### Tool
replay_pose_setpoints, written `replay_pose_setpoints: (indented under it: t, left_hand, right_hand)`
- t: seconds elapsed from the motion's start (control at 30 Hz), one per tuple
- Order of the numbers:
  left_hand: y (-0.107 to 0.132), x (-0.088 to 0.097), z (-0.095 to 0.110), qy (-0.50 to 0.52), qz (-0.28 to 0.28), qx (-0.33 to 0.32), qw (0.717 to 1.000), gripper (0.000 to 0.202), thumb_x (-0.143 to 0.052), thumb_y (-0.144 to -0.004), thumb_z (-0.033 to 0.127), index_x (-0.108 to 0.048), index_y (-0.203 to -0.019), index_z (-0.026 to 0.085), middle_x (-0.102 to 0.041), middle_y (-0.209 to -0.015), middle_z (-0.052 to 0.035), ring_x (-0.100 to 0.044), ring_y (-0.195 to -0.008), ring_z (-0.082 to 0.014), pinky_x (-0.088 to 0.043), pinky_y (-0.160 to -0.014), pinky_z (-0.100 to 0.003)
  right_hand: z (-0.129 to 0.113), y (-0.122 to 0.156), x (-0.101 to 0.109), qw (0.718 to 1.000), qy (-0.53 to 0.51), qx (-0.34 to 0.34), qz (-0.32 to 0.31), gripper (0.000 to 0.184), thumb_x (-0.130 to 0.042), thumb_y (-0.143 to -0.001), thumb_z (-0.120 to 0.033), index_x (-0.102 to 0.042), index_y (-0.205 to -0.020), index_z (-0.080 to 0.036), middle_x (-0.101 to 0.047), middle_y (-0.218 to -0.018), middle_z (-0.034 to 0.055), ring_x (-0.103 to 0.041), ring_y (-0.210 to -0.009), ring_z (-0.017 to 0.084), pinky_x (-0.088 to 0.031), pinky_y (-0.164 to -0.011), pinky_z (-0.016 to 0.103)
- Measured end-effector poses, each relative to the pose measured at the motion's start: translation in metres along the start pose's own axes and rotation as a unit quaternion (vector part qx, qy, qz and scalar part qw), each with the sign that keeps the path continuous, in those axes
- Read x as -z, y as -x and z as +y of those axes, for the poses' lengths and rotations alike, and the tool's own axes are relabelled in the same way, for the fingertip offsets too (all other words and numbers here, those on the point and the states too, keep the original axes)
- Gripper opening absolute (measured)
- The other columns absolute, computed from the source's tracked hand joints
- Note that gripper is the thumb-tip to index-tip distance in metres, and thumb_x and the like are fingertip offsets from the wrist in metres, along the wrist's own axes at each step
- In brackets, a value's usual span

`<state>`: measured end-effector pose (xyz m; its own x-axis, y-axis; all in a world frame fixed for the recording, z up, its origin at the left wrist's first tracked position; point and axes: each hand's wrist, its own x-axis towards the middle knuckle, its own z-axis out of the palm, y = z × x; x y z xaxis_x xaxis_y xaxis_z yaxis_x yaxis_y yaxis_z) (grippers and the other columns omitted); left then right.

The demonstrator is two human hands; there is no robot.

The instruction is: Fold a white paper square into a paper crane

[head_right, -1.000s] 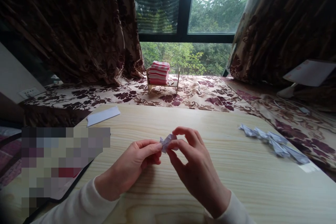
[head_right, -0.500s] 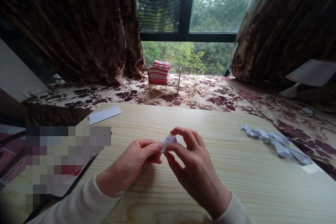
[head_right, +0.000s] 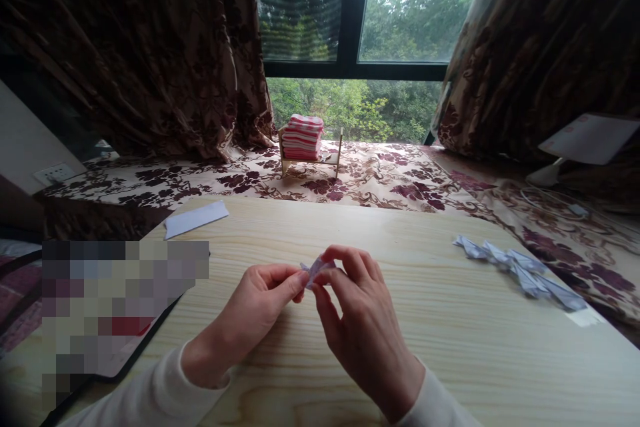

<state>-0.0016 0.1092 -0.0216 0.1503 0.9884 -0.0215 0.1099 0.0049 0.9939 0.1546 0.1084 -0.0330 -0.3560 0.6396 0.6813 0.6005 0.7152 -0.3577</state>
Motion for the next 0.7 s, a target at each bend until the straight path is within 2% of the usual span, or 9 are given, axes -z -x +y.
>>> replay_pose_setpoints:
  t: [0.17, 0.33, 0.57, 0.7]
  left_hand:
    - [0.0010, 0.0000, -0.0015, -0.001, -0.016, -0.002, 1.000, 0.028, -0.056, -0.078, 0.032, -0.056, -0.055, 0.015, -0.045, -0.055, 0.0024, -0.038, -0.057, -0.0111, -0.031, -0.054, -0.023]
    - [-0.0011, 0.0016, -0.0029, -0.017, -0.028, -0.004, 0.999, 0.028, -0.056, -0.078, 0.032, -0.059, -0.057, 0.014, -0.041, -0.053, 0.0036, -0.035, -0.055, -0.0106, -0.028, -0.052, -0.024]
    - [0.0016, -0.0002, -0.0006, -0.027, -0.042, -0.028, 0.998, 0.025, -0.054, -0.080, 0.030, -0.058, -0.061, 0.015, -0.042, -0.056, 0.0030, -0.037, -0.058, -0.0115, -0.030, -0.054, -0.024]
    - [0.0040, -0.0019, -0.0003, -0.067, -0.032, -0.051, 0.996, 0.024, -0.050, -0.083, 0.027, -0.060, -0.065, 0.015, -0.049, -0.062, 0.0008, -0.043, -0.063, -0.0131, -0.034, -0.060, -0.025]
  right_hand:
    - [0.0021, 0.0013, -0.0005, 1.000, 0.014, -0.007, 0.002, 0.012, -0.051, -0.088, -0.011, -0.059, -0.087, -0.019, -0.056, -0.103, 0.0109, -0.053, -0.094, 0.024, -0.046, -0.078, 0.041]
    - [0.0000, -0.0009, 0.0018, 0.999, 0.038, 0.015, -0.020, 0.018, -0.046, -0.090, -0.010, -0.062, -0.089, -0.020, -0.059, -0.100, 0.0101, -0.053, -0.092, 0.023, -0.046, -0.077, 0.039]
    - [-0.0003, -0.0013, 0.0028, 0.998, 0.058, 0.023, 0.000, 0.014, -0.049, -0.090, -0.010, -0.062, -0.088, -0.017, -0.059, -0.097, 0.0104, -0.052, -0.090, 0.023, -0.046, -0.077, 0.038]
    - [0.0015, 0.0003, 0.0018, 0.998, 0.057, 0.015, 0.005, 0.014, -0.050, -0.090, -0.011, -0.062, -0.086, -0.018, -0.059, -0.096, 0.0098, -0.053, -0.089, 0.022, -0.047, -0.075, 0.037]
